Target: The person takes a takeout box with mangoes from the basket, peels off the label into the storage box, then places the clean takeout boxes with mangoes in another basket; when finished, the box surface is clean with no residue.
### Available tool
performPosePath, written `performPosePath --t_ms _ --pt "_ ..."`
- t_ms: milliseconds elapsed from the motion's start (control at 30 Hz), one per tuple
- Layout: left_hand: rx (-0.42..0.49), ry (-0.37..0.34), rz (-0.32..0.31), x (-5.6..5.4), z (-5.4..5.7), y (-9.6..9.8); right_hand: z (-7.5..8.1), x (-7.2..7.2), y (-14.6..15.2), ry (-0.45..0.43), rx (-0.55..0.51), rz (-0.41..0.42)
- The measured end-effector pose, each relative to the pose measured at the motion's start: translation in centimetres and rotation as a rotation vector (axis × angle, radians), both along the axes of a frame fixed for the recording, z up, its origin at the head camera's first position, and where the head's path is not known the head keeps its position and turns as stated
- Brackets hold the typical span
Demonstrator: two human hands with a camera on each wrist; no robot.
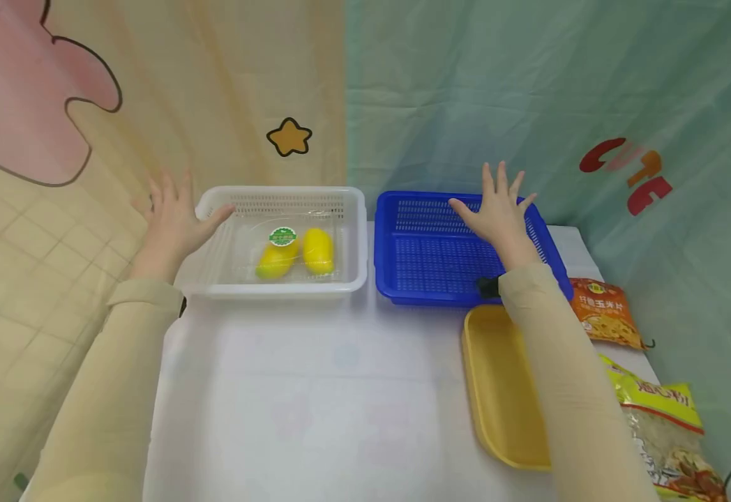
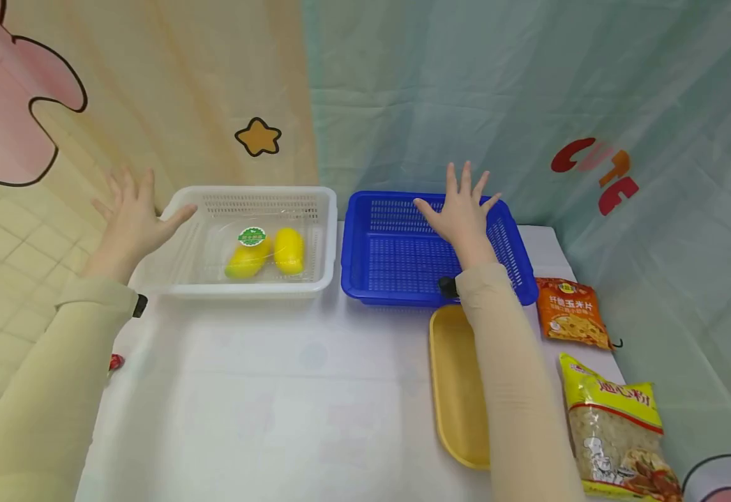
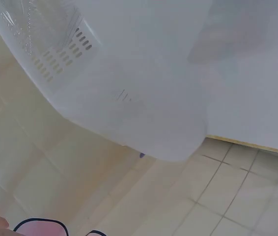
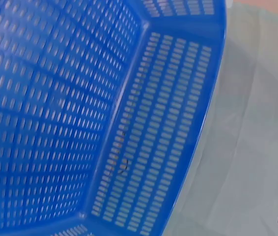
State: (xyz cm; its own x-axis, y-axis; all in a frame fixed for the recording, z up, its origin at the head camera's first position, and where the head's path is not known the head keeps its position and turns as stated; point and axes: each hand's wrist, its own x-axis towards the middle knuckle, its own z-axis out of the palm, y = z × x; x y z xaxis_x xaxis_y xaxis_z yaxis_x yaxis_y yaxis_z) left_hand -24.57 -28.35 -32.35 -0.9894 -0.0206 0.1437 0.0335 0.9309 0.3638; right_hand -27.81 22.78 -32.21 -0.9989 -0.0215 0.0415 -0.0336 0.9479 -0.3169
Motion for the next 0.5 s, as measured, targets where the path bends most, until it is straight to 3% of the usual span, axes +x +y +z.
performPosePath --t_ms 500 --pt "0.106 -0.028 0.013 1.5 -2.5 -1.4 -1.8 0.5 -7.0 0.011 -0.062 0.141"
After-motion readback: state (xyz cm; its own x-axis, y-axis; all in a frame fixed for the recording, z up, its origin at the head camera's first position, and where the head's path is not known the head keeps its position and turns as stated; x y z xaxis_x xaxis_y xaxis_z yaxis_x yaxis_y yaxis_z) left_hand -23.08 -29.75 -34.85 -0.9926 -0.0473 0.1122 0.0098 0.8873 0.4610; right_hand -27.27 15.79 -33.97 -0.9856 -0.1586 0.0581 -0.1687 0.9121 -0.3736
